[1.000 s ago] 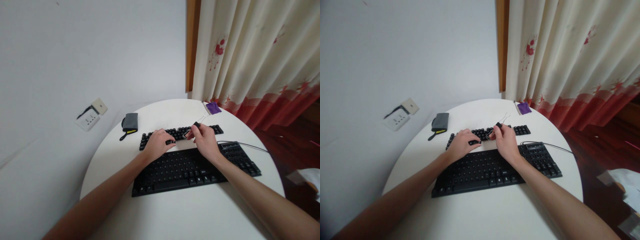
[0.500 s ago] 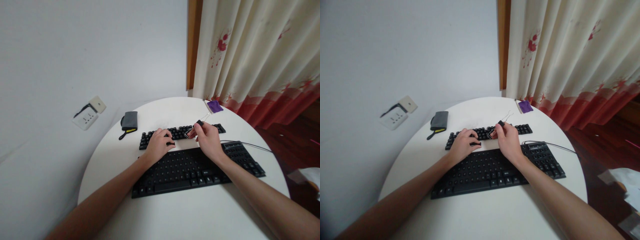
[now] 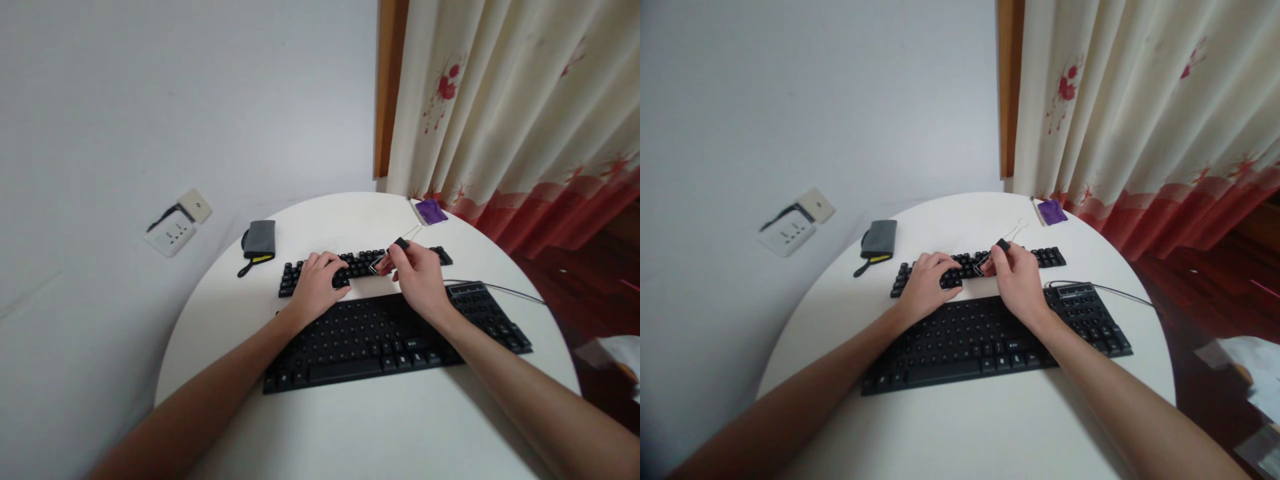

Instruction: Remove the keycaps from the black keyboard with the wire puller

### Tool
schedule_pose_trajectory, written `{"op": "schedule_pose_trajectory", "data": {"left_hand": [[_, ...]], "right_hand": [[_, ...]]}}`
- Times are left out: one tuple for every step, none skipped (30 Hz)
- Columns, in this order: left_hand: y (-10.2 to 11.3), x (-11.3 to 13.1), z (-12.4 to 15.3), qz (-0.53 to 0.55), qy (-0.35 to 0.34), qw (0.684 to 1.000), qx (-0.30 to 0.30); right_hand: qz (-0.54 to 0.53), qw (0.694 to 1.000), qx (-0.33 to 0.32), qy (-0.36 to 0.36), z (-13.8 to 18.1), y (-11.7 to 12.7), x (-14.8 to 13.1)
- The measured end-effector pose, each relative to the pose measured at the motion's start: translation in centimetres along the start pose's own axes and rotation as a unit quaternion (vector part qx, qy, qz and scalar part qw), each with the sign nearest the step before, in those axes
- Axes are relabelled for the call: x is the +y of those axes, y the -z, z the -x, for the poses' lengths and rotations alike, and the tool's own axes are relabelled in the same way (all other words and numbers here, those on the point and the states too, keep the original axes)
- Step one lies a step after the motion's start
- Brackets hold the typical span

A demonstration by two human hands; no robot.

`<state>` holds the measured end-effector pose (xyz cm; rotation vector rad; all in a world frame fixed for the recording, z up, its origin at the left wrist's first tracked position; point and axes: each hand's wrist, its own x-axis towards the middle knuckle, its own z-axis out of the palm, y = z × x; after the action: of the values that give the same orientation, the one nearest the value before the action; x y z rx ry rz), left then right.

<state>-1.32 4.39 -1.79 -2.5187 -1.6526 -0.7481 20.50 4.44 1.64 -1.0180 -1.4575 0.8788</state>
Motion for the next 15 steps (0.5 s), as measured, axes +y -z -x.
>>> {"op": "schedule_pose_trajectory", "data": {"left_hand": [[-0.02,-0.05,0.03,0.001,0.001,1.0,0.0],[-0.03,-0.1,0.07,0.002,0.001,1.0,0.0],[-0.02,-0.14,0.11,0.003,0.002,1.0,0.0],[-0.01,-0.18,0.15,0.004,0.002,1.0,0.0],[0.0,-0.21,0.18,0.006,0.003,1.0,0.001],[0.01,-0.23,0.21,0.006,0.003,1.0,0.001],[0.01,-0.24,0.23,0.006,0.004,1.0,0.001],[0.0,-0.24,0.24,0.005,0.005,1.0,0.001],[-0.01,-0.23,0.25,0.003,0.006,1.0,0.002],[-0.02,-0.21,0.25,0.001,0.006,1.0,0.003],[-0.03,-0.19,0.25,-0.001,0.007,1.0,0.003],[-0.03,-0.16,0.25,-0.002,0.007,1.0,0.003],[-0.03,-0.13,0.25,-0.004,0.007,1.0,0.004],[-0.03,-0.1,0.26,-0.005,0.007,1.0,0.003],[-0.03,-0.08,0.26,-0.006,0.007,1.0,0.003]], "right_hand": [[0.0,1.0,-0.001,0.0,0.0,0.01,-0.05],[0.0,1.0,-0.003,0.0,-0.01,0.01,-0.09],[0.0,1.0,-0.005,0.001,-0.02,0.02,-0.13],[0.0,1.0,-0.008,0.002,-0.03,0.03,-0.16],[-0.001,1.0,-0.011,0.002,-0.03,0.04,-0.17],[-0.001,1.0,-0.014,0.002,-0.03,0.05,-0.17],[-0.001,1.0,-0.017,0.002,-0.03,0.06,-0.17],[-0.001,1.0,-0.02,0.002,-0.02,0.07,-0.17],[-0.001,1.0,-0.022,0.002,0.0,0.08,-0.16],[0.001,1.0,-0.024,0.001,0.02,0.1,-0.17],[0.004,1.0,-0.025,0.001,0.04,0.11,-0.19],[0.008,1.0,-0.027,0.001,0.06,0.13,-0.23],[0.012,1.0,-0.027,0.001,0.08,0.15,-0.28],[0.018,0.999,-0.028,0.001,0.1,0.17,-0.34],[0.024,0.999,-0.03,0.002,0.11,0.2,-0.41]]}}
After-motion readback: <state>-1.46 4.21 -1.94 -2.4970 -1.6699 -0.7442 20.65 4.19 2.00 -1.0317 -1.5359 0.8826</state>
